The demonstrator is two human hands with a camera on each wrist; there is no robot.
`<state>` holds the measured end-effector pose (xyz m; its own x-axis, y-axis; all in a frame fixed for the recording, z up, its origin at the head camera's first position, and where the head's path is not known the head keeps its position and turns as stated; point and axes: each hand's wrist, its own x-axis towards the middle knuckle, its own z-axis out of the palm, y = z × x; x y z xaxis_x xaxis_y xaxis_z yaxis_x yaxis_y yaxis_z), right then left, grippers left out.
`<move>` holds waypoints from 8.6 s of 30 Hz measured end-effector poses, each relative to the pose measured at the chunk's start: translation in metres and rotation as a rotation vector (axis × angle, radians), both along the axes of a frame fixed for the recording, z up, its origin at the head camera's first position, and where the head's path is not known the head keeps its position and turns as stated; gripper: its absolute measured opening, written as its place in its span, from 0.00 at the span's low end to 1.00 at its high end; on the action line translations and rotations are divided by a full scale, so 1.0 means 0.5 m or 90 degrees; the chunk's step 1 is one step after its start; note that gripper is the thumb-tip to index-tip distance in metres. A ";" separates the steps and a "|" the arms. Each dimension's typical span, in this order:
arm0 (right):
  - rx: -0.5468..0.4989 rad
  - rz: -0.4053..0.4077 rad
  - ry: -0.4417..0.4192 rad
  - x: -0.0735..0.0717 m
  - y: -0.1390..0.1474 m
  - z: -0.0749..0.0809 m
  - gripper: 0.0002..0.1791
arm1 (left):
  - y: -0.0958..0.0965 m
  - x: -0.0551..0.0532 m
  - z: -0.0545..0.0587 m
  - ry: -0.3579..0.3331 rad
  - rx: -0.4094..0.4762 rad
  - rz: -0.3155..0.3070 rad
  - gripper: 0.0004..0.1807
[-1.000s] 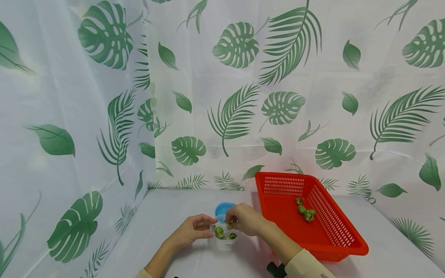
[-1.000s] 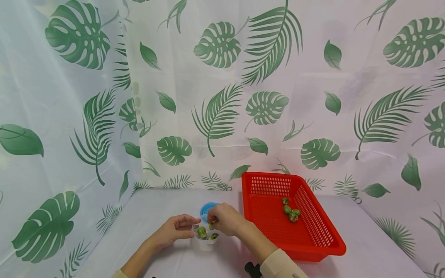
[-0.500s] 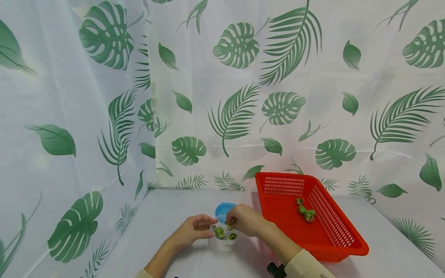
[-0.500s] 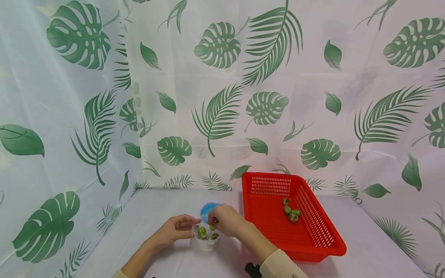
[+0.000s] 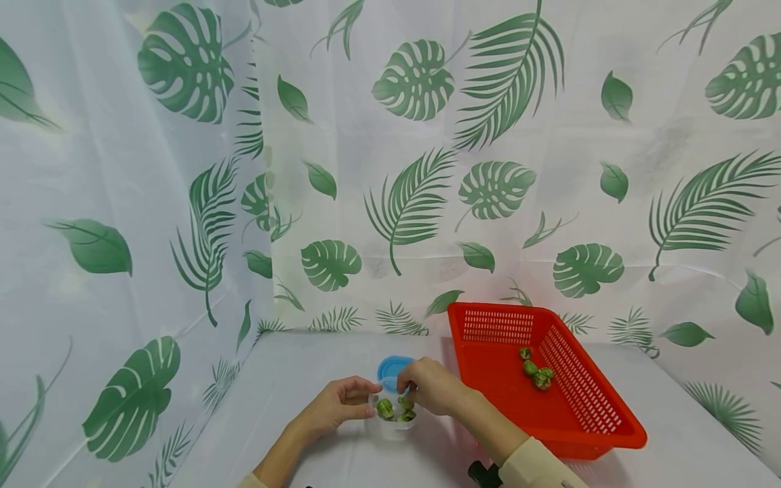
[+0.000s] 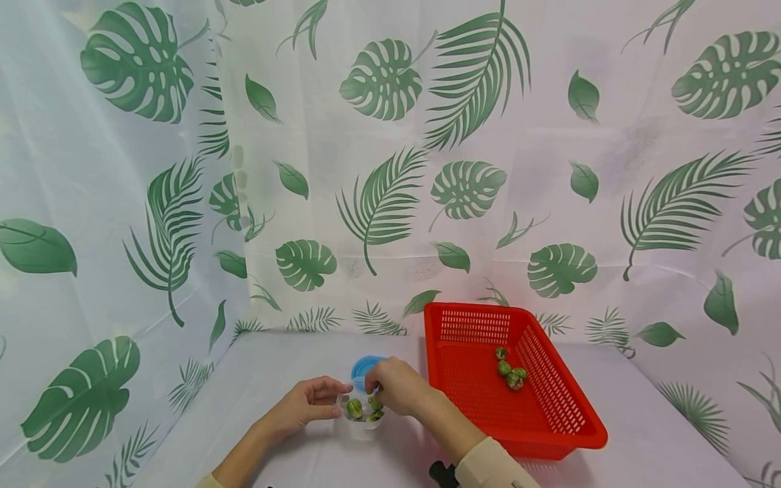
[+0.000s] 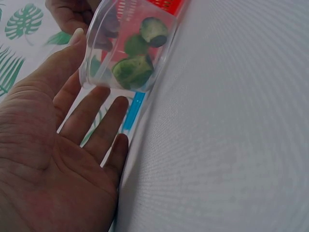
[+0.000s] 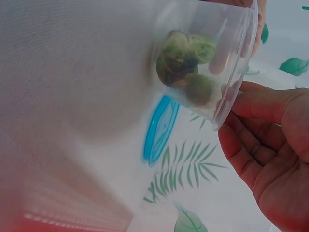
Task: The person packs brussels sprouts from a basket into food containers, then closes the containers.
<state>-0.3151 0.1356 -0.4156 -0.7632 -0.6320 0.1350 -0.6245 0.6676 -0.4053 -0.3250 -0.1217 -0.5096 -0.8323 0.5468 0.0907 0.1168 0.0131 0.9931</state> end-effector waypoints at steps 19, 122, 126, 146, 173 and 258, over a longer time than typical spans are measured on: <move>-0.008 -0.008 0.007 0.002 0.000 0.002 0.11 | -0.001 -0.002 -0.003 -0.001 -0.001 0.002 0.26; -0.147 -0.221 0.086 -0.079 0.247 0.149 0.25 | 0.003 0.004 0.006 -0.013 -0.004 0.020 0.26; -0.149 -0.231 0.088 -0.085 0.259 0.144 0.25 | 0.002 0.002 0.005 -0.010 -0.006 0.016 0.26; -0.160 -0.282 0.063 -0.107 0.319 0.130 0.21 | 0.001 -0.001 0.001 -0.008 -0.010 0.012 0.27; -0.178 -0.313 -0.001 -0.128 0.380 0.085 0.21 | 0.000 -0.002 0.001 -0.018 -0.012 0.018 0.26; -0.010 -0.403 -0.235 -0.126 0.425 0.025 0.29 | 0.001 -0.002 -0.001 -0.011 0.000 0.010 0.25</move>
<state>-0.3780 0.3482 -0.4029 -0.9791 -0.0553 -0.1957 0.0574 0.8479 -0.5270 -0.3259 -0.1212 -0.5100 -0.8420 0.5340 0.0763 0.0999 0.0154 0.9949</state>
